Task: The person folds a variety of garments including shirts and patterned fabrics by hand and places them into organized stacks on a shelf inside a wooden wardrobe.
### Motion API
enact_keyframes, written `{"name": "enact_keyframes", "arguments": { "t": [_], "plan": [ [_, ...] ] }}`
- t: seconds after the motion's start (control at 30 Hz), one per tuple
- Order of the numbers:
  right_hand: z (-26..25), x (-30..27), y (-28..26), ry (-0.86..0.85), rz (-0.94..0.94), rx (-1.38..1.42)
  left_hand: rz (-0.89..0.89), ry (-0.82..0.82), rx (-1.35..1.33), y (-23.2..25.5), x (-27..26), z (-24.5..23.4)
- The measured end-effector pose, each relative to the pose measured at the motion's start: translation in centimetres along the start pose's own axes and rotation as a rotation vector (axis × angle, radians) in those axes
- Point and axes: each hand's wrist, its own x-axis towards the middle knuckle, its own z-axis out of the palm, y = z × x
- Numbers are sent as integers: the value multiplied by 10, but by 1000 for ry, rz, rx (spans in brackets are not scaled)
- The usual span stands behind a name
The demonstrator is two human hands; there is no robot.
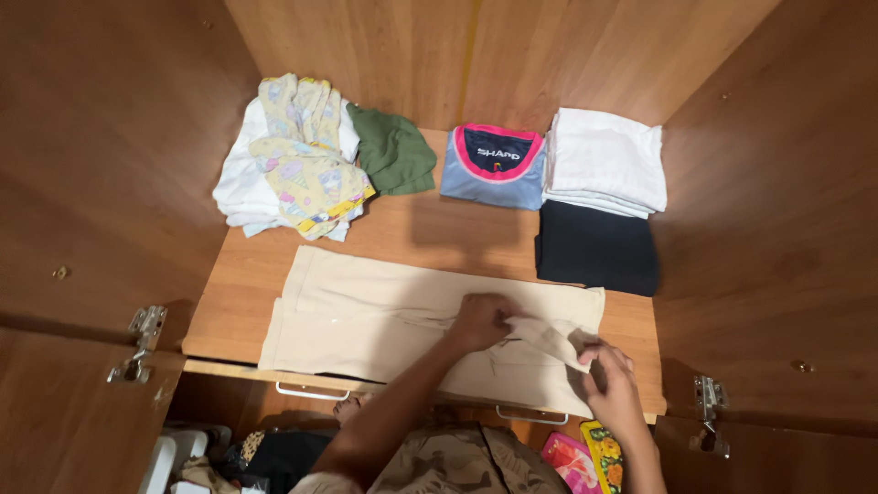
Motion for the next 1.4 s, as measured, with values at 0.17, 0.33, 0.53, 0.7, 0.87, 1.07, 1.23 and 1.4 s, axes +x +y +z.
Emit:
{"name": "enact_keyframes", "arguments": {
  "t": [0.17, 0.33, 0.53, 0.7, 0.87, 1.07, 1.23, 1.4],
  "plan": [
    [16, 3, 21, 73, -33, 240, 13, -20, -186, -9, -19, -5],
    [48, 29, 47, 119, 333, 676, -163, 100, -66, 13, -22, 4],
    [56, 27, 25, 240, 128, 589, 148, 366, 232, 23, -26, 12],
    [49, 32, 5, 259, 169, 332, 89, 347, 313, 25, -32, 7],
    [37, 37, -21, 344, 3, -220, 280, 363, 388, 32, -39, 13],
    [75, 45, -15, 23, -253, -522, 371, 153, 593, 29, -62, 31],
    [68, 26, 36, -43, 329, -529, 311, 77, 361, 9, -74, 0],
    [77, 26, 63, 219, 145, -646, -107, 544, 851, -84, -127, -114]
  ]
}}
